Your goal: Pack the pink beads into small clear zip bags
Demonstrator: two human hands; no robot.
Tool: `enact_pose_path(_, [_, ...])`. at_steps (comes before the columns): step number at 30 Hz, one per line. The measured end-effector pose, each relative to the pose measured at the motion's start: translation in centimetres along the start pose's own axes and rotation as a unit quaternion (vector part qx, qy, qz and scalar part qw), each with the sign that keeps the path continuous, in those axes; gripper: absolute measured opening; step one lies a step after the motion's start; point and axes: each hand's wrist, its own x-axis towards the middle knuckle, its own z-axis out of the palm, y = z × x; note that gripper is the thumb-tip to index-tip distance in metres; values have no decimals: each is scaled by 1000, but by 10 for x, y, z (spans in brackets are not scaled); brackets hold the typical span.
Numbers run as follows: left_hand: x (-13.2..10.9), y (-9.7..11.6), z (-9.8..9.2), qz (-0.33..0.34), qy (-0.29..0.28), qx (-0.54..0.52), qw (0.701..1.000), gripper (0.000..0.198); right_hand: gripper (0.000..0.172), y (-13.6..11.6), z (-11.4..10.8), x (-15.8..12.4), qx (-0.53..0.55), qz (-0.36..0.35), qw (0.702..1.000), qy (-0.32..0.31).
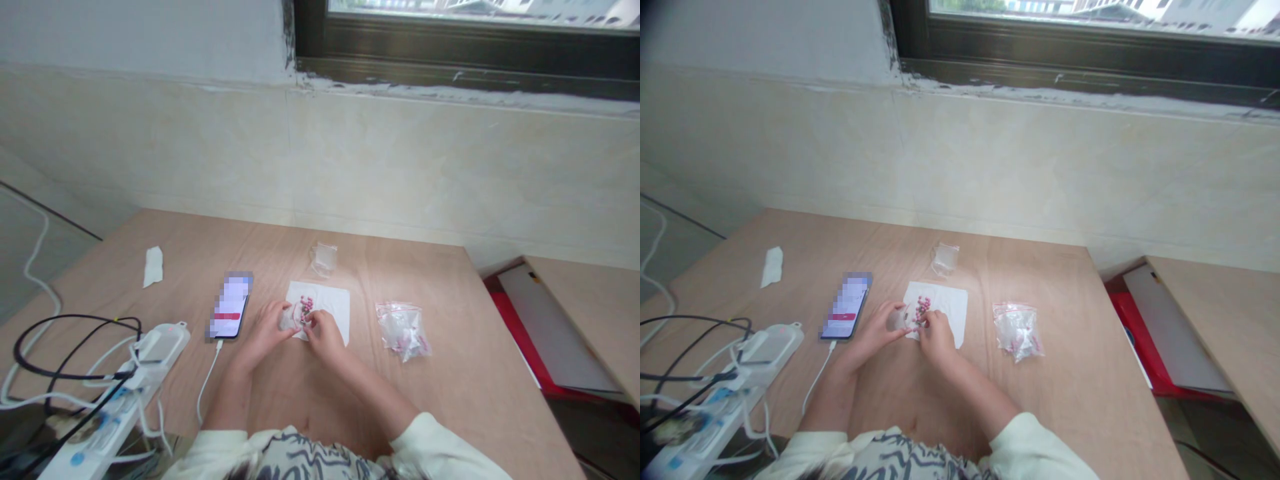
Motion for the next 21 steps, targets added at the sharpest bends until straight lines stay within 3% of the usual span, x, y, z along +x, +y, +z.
enact_pose_path(6, [-1,-2,2,8,4,4,1000,42,10,7,14,-4,-44,4,999,-26])
enact_pose_path(14, [0,6,2,0,-9,-1,1000,42,6,-9,-15,12,62,23,996,58])
enact_pose_path(19, [1,7,5,10,3,-5,1000,36,7,-21,-13,17,107,-8,994,-3])
enact_pose_path(21, [0,3,4,12,5,-2,1000,37,10,-19,-10,15,116,-1,993,13])
